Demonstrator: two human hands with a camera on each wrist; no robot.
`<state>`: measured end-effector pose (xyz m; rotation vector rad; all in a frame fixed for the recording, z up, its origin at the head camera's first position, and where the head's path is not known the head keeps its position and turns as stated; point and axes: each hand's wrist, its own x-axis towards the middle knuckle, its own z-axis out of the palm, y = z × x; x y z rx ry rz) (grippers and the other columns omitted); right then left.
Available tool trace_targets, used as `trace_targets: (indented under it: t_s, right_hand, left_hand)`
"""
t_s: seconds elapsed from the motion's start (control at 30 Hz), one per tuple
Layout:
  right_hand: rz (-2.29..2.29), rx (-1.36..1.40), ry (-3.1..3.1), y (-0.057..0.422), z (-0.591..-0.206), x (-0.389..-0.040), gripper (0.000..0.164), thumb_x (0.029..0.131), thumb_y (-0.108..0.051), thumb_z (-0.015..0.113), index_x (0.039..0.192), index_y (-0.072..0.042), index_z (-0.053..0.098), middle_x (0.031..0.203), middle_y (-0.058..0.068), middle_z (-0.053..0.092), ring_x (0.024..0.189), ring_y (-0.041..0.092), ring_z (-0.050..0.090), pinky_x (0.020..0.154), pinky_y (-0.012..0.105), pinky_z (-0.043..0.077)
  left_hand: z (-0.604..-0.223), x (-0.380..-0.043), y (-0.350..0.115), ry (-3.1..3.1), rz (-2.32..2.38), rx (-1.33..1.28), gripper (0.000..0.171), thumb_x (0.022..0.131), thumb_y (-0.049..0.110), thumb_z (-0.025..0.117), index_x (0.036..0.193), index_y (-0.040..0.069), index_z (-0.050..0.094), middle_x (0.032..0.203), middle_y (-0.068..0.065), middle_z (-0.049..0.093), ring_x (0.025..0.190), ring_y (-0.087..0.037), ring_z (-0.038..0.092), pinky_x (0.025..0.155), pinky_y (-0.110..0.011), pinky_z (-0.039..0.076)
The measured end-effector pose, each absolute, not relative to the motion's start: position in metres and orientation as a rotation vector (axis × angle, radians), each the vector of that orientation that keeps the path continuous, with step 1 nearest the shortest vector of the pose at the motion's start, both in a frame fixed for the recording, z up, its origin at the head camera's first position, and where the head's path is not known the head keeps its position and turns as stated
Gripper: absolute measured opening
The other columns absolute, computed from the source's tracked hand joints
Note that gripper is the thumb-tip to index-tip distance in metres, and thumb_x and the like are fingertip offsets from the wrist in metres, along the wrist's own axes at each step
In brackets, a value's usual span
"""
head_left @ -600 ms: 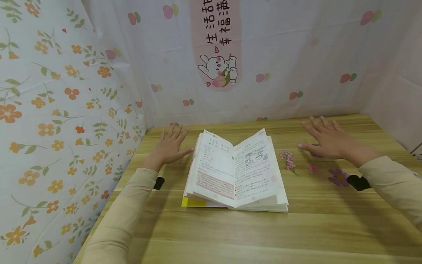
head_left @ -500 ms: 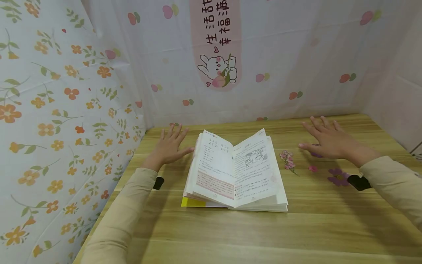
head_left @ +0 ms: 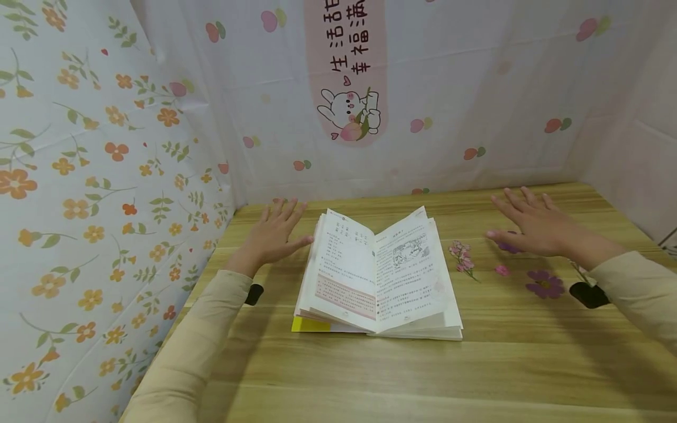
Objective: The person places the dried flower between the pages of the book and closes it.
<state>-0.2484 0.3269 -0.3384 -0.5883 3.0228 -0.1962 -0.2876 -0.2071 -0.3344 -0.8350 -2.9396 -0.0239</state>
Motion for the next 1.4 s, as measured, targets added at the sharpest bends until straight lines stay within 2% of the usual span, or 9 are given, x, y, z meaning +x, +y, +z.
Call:
trace_targets:
  t_s: [0.27,0.6,0.7,0.77,0.83,1.0,1.07,1.2,1.4]
  right_hand:
    - [-0.185,-0.612,3.039,0.333,-0.344,-0.236,0.088,0.096,-0.055,0.051,0.156,-0.004,0.011,0.154,0.034,0.008,0.139,0.055,0.000,0.106,0.066,-0.010]
    - [-0.277,-0.670,3.076,0.330,-0.364,-0.215,0.082,0.094,-0.050,0.058,0.149,0.005,0.029,0.147,0.035,0.028,0.128,0.058,0.030,0.100,0.069,0.026]
    - [-0.389,-0.633,3.077,0.325,-0.372,-0.205,0.081,0.092,-0.052,0.060,0.147,0.003,0.036,0.145,0.031,0.037,0.090,0.041,0.065,0.077,0.055,0.051]
    - [-0.428,-0.645,3.115,0.321,-0.377,-0.199,0.079,0.091,-0.052,0.062,0.145,0.001,0.041,0.143,0.028,0.043,0.065,0.026,0.066,0.063,0.045,0.053]
    - [-0.467,-0.672,3.172,0.317,-0.383,-0.194,0.076,0.089,-0.050,0.067,0.141,0.001,0.046,0.137,0.026,0.050,0.045,0.011,0.050,0.048,0.035,0.046]
    - [-0.562,-0.734,3.301,0.306,-0.395,-0.188,0.060,0.085,-0.036,0.076,0.128,0.003,0.060,0.095,0.022,0.068,0.046,0.009,0.043,0.043,0.029,0.038]
    - [-0.664,-0.697,3.281,0.303,-0.398,-0.188,0.055,0.086,-0.032,0.075,0.125,0.005,0.061,0.088,0.019,0.068,0.055,0.017,0.056,0.047,0.033,0.046]
    - [-0.866,-0.562,3.179,0.295,-0.404,-0.186,0.051,0.089,-0.029,0.073,0.121,0.009,0.061,0.102,0.022,0.068,0.086,0.033,0.066,0.064,0.044,0.055]
    - [-1.030,-0.373,3.058,0.286,-0.412,-0.183,0.049,0.091,-0.030,0.070,0.118,0.010,0.061,0.103,0.022,0.068,0.089,0.034,0.065,0.071,0.046,0.055]
  left_hand:
    - [-0.341,-0.276,-0.200,-2.858,-0.104,-1.062,0.085,0.096,0.068,0.033,0.157,0.012,0.016,0.162,-0.012,0.006,0.147,-0.034,0.007,0.114,-0.056,0.007]
    - [-0.353,-0.268,-0.195,-2.789,-0.154,-1.229,0.081,0.095,0.069,0.032,0.156,0.016,0.025,0.161,-0.014,0.010,0.147,-0.029,0.009,0.114,-0.055,0.010]
    - [-0.356,-0.267,-0.198,-2.785,-0.183,-1.237,0.081,0.094,0.068,0.037,0.153,0.012,0.031,0.161,-0.016,0.012,0.146,-0.030,0.012,0.114,-0.055,0.011]
    - [-0.359,-0.266,-0.199,-2.786,-0.185,-1.229,0.080,0.094,0.065,0.042,0.152,0.011,0.034,0.160,-0.017,0.015,0.146,-0.031,0.014,0.113,-0.056,0.012]
    - [-0.362,-0.266,-0.201,-2.805,-0.179,-1.208,0.079,0.094,0.063,0.046,0.151,0.010,0.035,0.159,-0.017,0.017,0.146,-0.030,0.016,0.114,-0.055,0.012]
    - [-0.372,-0.265,-0.204,-2.847,-0.145,-1.179,0.082,0.091,0.060,0.054,0.151,0.009,0.035,0.157,-0.019,0.022,0.143,-0.032,0.022,0.113,-0.055,0.016]
    - [-0.377,-0.265,-0.205,-2.847,-0.125,-1.180,0.084,0.090,0.062,0.054,0.151,0.008,0.035,0.156,-0.019,0.023,0.142,-0.033,0.024,0.112,-0.056,0.018]
    - [-0.387,-0.266,-0.207,-2.855,-0.078,-1.188,0.090,0.089,0.069,0.049,0.151,0.006,0.033,0.156,-0.020,0.025,0.141,-0.034,0.027,0.112,-0.054,0.020]
    - [-0.397,-0.266,-0.208,-2.909,0.009,-1.183,0.097,0.088,0.075,0.043,0.153,0.005,0.027,0.156,-0.020,0.023,0.141,-0.034,0.027,0.112,-0.050,0.023]
